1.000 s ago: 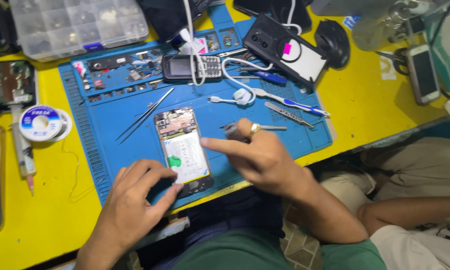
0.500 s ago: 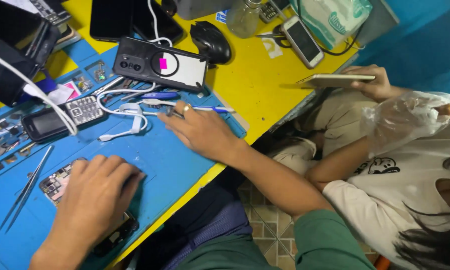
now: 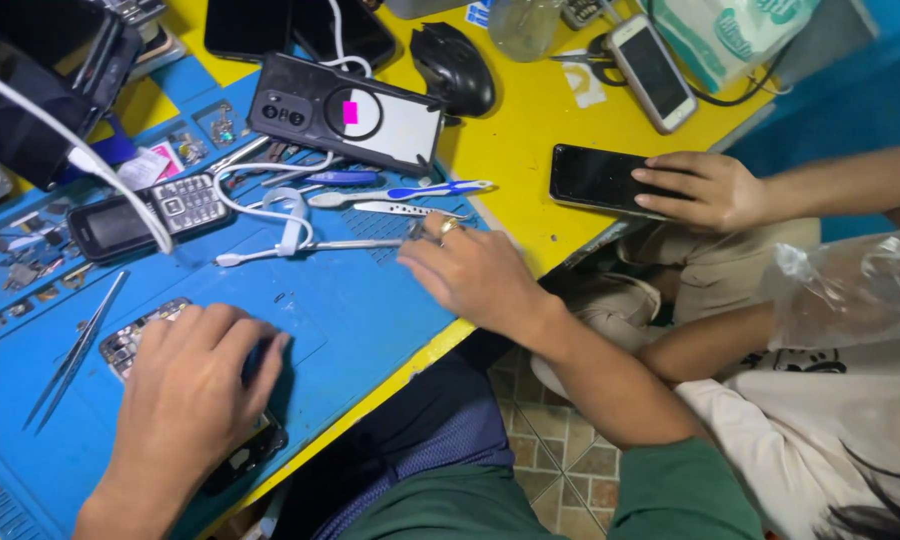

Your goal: The person repairs a disassembled smartphone on a blue mat. They use a screwdriver to tighten screws near the battery and a metal spudger to adjust internal components. The person also connects a white charging cable to the phone to test it.

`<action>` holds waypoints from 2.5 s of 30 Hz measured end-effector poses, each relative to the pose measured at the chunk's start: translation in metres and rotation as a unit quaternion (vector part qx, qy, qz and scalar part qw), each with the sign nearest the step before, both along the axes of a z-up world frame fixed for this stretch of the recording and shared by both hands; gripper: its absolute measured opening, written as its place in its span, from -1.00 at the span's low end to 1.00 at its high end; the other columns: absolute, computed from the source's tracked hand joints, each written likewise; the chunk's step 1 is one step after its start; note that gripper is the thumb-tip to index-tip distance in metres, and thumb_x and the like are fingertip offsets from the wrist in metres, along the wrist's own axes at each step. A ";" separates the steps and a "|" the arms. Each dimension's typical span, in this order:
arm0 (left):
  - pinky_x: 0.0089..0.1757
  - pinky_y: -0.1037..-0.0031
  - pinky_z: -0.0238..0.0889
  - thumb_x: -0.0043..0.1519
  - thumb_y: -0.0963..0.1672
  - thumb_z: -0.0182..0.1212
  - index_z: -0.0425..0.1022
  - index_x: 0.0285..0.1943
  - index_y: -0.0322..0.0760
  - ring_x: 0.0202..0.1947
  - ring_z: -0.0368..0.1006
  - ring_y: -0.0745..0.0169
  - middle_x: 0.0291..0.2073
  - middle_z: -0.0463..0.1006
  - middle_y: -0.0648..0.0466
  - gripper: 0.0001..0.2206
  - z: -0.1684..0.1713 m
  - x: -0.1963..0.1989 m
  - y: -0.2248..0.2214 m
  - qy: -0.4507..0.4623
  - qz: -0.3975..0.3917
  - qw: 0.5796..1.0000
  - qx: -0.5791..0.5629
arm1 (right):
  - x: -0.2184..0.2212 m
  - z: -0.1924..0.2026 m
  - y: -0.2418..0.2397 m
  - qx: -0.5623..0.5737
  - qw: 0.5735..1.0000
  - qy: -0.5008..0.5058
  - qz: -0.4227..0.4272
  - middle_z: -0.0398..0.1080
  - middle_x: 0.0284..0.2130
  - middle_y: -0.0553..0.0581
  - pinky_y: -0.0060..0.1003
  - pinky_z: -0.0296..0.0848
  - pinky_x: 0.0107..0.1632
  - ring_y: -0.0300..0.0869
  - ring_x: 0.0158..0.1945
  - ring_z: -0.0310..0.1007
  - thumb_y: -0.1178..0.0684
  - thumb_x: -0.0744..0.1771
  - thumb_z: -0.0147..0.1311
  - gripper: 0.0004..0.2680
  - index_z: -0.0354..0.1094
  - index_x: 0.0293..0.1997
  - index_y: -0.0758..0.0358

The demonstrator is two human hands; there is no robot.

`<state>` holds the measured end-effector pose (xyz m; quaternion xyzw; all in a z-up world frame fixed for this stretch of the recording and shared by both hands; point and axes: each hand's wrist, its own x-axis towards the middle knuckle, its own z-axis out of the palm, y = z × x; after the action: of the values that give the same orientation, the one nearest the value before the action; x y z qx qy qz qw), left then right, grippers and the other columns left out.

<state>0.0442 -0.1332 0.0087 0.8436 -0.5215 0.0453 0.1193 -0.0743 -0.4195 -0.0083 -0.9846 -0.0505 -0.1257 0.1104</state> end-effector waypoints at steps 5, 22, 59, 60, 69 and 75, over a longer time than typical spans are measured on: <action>-0.32 0.32 0.31 0.31 0.15 0.16 0.54 0.21 -0.06 -0.28 0.45 0.05 -0.23 0.51 0.03 -0.56 0.013 -0.018 0.018 -0.126 0.188 0.970 0.092 | 0.012 0.003 -0.005 -0.065 0.997 -0.009 -0.045 0.35 -0.22 0.18 -0.14 0.32 -0.63 0.00 -0.50 0.41 0.13 0.38 0.11 -0.88 0.49 0.01 0.16; -0.49 0.12 0.47 0.21 0.32 -0.24 -0.35 0.74 0.00 -0.46 0.67 -0.20 -0.05 0.47 -0.21 -0.06 0.050 -0.024 -0.001 0.145 0.421 0.834 0.326 | 0.124 0.031 0.002 0.027 0.980 -0.140 0.139 0.40 -0.01 0.27 0.00 0.34 0.11 0.07 0.09 0.32 0.14 0.40 0.21 -0.89 0.52 0.01 0.24; -0.30 0.18 0.14 0.16 -0.14 0.20 0.46 0.00 -0.22 -0.33 0.39 -0.08 -0.29 0.45 -0.02 -0.76 0.000 -0.013 -0.048 -0.030 0.051 0.991 -0.117 | 0.103 0.022 0.015 -0.058 0.971 0.018 0.233 0.32 -0.19 0.25 0.03 0.37 -0.15 0.14 -0.14 0.36 0.20 0.32 0.08 -0.79 0.42 0.07 0.15; -0.30 0.18 0.18 0.12 -0.19 0.19 0.43 0.23 -0.27 -0.32 0.39 -0.10 -0.22 0.46 -0.05 -0.57 0.004 -0.005 -0.039 -0.032 0.095 0.989 -0.111 | 0.104 0.019 0.014 -0.034 0.965 -0.023 0.257 0.31 -0.19 0.25 0.01 0.34 -0.15 0.14 -0.14 0.35 0.22 0.35 0.03 -0.86 0.40 -0.01 0.23; -0.31 0.25 0.06 0.42 -0.15 0.09 0.49 -0.02 -0.29 -0.34 0.29 0.00 -0.21 0.49 0.02 -0.89 0.029 -0.010 -0.016 0.048 0.024 0.978 -0.199 | 0.072 0.064 0.007 0.152 0.969 -0.044 0.188 0.44 0.08 0.31 -0.08 0.36 0.26 0.08 0.13 0.41 0.14 0.35 0.26 -0.67 0.30 0.23 0.40; -0.21 0.39 0.25 0.32 -0.20 0.25 0.48 0.24 -0.28 -0.45 0.37 0.23 -0.36 0.56 0.11 -0.70 0.035 -0.031 0.022 0.200 0.055 0.933 -0.293 | 0.113 0.080 -0.020 0.080 0.966 0.229 -0.092 0.09 0.31 0.28 0.18 0.19 0.26 0.17 0.31 0.10 -0.18 0.29 0.25 -0.38 0.05 0.49 0.13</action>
<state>0.0131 -0.1110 0.0439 0.7900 -0.4032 0.0334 0.4606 0.0392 -0.4399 0.0717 -0.9755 0.0770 0.0903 0.1852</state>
